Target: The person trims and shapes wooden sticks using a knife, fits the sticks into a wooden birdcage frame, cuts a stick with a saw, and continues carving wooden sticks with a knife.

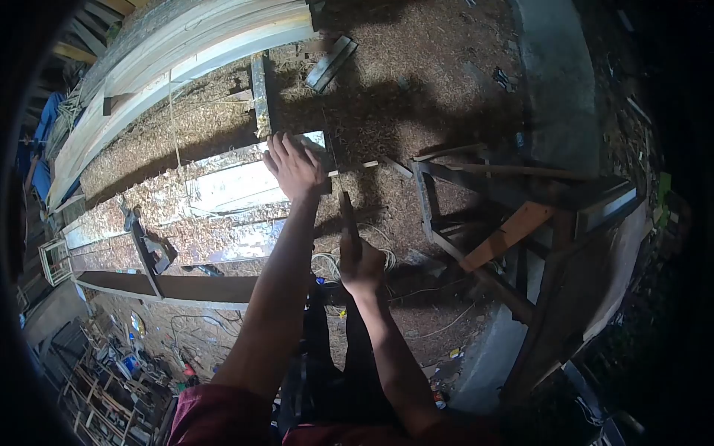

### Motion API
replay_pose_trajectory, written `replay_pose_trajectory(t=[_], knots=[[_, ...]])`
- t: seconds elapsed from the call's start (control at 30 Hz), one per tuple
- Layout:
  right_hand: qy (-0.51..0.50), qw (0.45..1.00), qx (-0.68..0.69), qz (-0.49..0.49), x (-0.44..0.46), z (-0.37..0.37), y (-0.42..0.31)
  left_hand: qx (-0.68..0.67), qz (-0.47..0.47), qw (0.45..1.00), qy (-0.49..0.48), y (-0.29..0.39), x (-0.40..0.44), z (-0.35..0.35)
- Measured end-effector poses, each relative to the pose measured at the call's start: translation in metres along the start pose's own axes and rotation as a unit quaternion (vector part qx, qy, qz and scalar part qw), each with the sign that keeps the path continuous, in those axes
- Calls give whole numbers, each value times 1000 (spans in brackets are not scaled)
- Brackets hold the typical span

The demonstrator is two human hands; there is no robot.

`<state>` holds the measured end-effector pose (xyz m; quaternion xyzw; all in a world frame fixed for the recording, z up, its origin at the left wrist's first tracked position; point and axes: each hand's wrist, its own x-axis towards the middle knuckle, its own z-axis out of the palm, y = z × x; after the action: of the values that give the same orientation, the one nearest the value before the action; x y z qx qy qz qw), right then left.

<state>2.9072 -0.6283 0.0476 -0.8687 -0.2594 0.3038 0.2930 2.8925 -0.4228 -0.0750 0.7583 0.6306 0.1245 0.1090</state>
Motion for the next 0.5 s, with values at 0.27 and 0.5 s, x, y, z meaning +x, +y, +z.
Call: replay_pose_trajectory(t=[0.27,0.5], knots=[[-19,995,91,22,-7,-10,-5,18,-2,1000,9,1,0,5],[-17,997,80,-16,-39,-36,-7,-6,-1,1000,21,0,1,4]])
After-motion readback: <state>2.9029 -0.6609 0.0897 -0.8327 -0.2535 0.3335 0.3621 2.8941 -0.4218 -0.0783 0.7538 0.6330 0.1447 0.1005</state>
